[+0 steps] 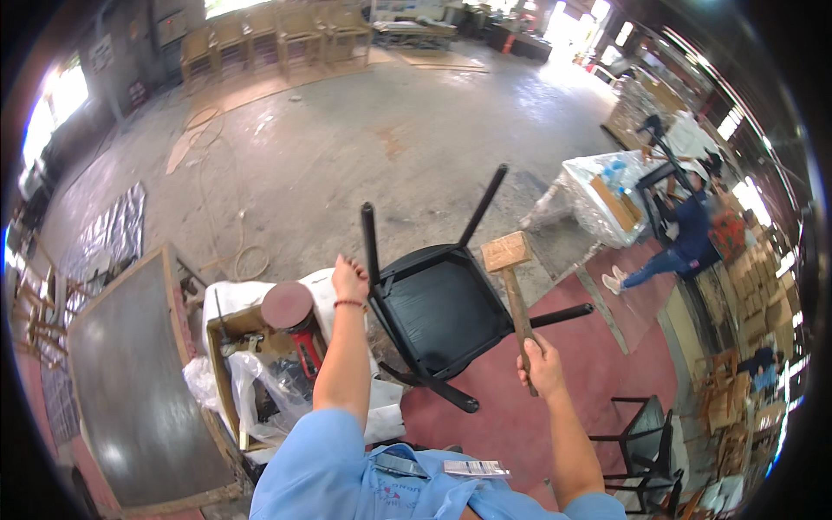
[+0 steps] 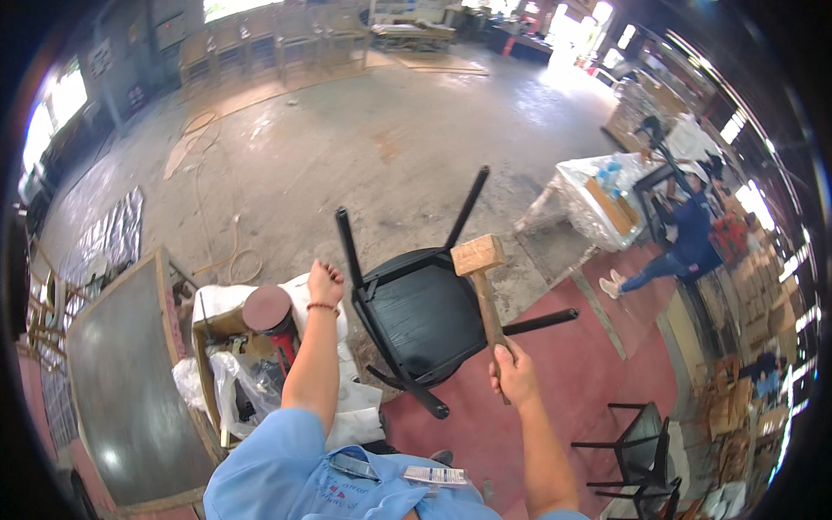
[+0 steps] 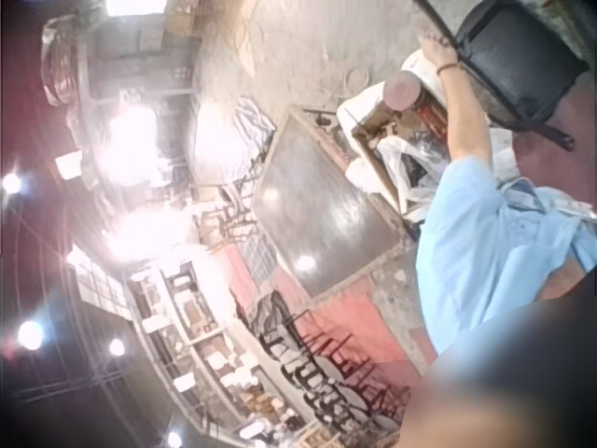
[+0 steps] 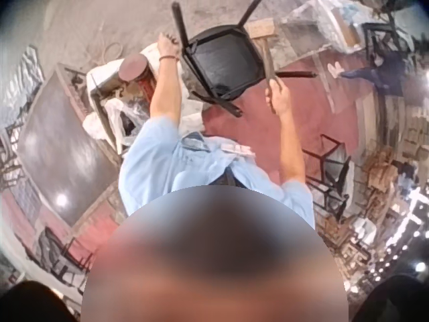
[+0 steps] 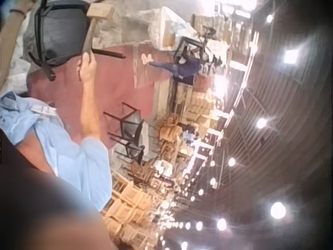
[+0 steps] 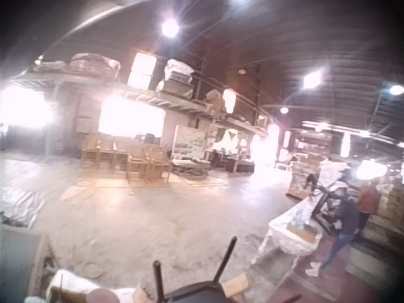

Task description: The person picks up a black chair, places it upside down on a workbench, and uses a rubber mallet to tap plastic caps onto the chair legs. The person repeats this process for multiple chairs in a workshop setting.

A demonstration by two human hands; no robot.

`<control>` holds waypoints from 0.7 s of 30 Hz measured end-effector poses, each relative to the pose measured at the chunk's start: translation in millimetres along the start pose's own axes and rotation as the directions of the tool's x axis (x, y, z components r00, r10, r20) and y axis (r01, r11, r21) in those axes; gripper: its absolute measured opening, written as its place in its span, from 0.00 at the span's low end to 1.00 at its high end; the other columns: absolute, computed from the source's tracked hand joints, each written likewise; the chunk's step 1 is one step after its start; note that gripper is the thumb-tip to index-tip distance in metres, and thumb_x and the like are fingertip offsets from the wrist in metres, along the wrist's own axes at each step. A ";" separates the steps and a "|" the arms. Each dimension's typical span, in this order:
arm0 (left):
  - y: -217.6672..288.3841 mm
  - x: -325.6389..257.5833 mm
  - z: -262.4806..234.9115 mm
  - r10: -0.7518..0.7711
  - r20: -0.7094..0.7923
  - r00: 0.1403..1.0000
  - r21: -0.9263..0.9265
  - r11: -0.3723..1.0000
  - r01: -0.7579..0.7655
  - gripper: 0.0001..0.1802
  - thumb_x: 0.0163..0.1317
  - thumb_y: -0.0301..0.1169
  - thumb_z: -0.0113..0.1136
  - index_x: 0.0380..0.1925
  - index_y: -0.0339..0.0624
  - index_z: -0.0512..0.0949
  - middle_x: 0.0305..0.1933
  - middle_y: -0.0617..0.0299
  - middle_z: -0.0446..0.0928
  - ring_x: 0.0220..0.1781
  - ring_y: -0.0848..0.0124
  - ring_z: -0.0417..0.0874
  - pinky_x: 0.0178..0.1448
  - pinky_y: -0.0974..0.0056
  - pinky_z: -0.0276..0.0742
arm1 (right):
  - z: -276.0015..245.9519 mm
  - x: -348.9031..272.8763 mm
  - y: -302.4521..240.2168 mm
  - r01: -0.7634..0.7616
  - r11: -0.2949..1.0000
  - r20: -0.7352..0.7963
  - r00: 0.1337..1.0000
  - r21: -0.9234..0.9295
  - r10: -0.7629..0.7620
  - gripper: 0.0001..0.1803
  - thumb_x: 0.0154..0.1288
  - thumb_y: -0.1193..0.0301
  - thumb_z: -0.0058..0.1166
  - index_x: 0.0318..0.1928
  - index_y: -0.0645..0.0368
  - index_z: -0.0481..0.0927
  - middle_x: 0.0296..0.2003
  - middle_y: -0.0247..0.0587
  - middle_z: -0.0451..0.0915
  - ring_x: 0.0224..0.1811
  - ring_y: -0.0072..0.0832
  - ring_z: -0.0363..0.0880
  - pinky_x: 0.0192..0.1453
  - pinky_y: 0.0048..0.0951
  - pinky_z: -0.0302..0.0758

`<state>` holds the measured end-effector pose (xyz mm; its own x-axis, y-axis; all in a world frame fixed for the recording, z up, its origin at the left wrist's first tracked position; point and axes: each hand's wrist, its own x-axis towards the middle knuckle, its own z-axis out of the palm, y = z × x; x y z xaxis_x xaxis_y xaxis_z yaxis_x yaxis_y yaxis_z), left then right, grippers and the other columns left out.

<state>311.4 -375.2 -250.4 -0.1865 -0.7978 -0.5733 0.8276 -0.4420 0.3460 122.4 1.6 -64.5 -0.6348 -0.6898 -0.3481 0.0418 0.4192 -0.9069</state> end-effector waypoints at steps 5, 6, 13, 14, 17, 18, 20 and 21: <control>-6.0 -117.9 4.0 -0.058 0.342 0.938 0.332 0.941 -0.063 0.12 0.72 0.26 0.46 0.51 0.33 0.71 0.35 0.58 0.75 0.25 0.76 0.69 0.23 0.71 0.64 | -16.9 -42.5 12.7 0.194 0.951 0.036 0.977 0.239 -0.209 0.12 0.72 0.64 0.53 0.40 0.61 0.73 0.21 0.33 0.72 0.15 0.18 0.69 0.17 0.22 0.66; -8.0 -151.2 8.2 -0.030 0.456 0.890 0.434 0.880 -0.193 0.13 0.74 0.28 0.46 0.52 0.31 0.71 0.37 0.57 0.77 0.22 0.78 0.69 0.21 0.72 0.63 | -20.1 -52.4 13.7 0.228 0.945 0.052 0.968 0.236 -0.246 0.12 0.70 0.65 0.56 0.36 0.60 0.71 0.20 0.33 0.72 0.14 0.18 0.68 0.17 0.22 0.66; -78.9 -386.3 0.4 -0.328 0.747 0.578 0.661 0.275 -0.698 0.11 0.69 0.24 0.54 0.49 0.35 0.77 0.31 0.62 0.79 0.27 0.80 0.76 0.29 0.73 0.71 | -50.3 -141.4 29.4 0.303 0.892 0.075 0.935 0.336 -0.346 0.16 0.63 0.66 0.66 0.41 0.61 0.73 0.23 0.31 0.76 0.17 0.15 0.72 0.18 0.21 0.68; -93.6 -413.1 -5.6 -0.363 0.788 0.497 0.606 0.318 -0.729 0.11 0.69 0.23 0.54 0.49 0.35 0.78 0.33 0.61 0.80 0.30 0.79 0.78 0.33 0.72 0.73 | -56.6 -153.9 34.9 0.316 0.886 0.067 0.931 0.339 -0.358 0.17 0.63 0.66 0.66 0.42 0.61 0.73 0.24 0.31 0.76 0.18 0.15 0.72 0.18 0.20 0.67; -128.6 -479.9 -26.3 -0.480 0.760 0.438 0.597 0.250 -0.763 0.13 0.67 0.21 0.54 0.50 0.34 0.79 0.37 0.59 0.82 0.37 0.75 0.82 0.43 0.69 0.78 | -80.1 -190.4 57.2 0.293 0.891 0.019 0.948 0.346 -0.319 0.14 0.62 0.69 0.64 0.43 0.61 0.73 0.26 0.33 0.79 0.20 0.15 0.74 0.20 0.21 0.69; -135.2 -495.4 -30.9 -0.506 0.753 0.421 0.582 0.215 -0.784 0.14 0.67 0.20 0.53 0.52 0.34 0.79 0.38 0.59 0.83 0.38 0.74 0.82 0.44 0.69 0.78 | -85.5 -201.0 64.7 0.274 0.904 0.005 0.957 0.330 -0.291 0.14 0.62 0.70 0.63 0.43 0.61 0.73 0.26 0.33 0.79 0.20 0.16 0.74 0.20 0.22 0.70; -143.1 -519.5 -38.8 -0.556 0.740 0.378 0.545 0.168 -0.821 0.16 0.66 0.20 0.53 0.54 0.34 0.78 0.39 0.57 0.83 0.40 0.72 0.83 0.46 0.68 0.78 | -95.9 -219.2 77.8 0.265 0.894 -0.027 0.961 0.362 -0.275 0.13 0.61 0.74 0.60 0.44 0.62 0.73 0.26 0.34 0.77 0.19 0.18 0.74 0.19 0.21 0.70; -145.6 -528.9 -42.5 -0.581 0.735 0.350 0.523 0.158 -0.837 0.17 0.66 0.19 0.53 0.54 0.34 0.78 0.40 0.55 0.83 0.41 0.71 0.83 0.47 0.68 0.78 | -101.9 -227.9 84.4 0.247 0.897 -0.024 0.966 0.367 -0.256 0.13 0.61 0.75 0.60 0.44 0.62 0.73 0.26 0.34 0.77 0.19 0.18 0.74 0.19 0.22 0.70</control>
<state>312.0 128.6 -29.1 -0.9353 -0.3231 0.1442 0.0099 0.3835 0.9235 192.0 254.3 -37.5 -0.6427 -0.7598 -0.0984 0.1642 -0.0111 -0.9864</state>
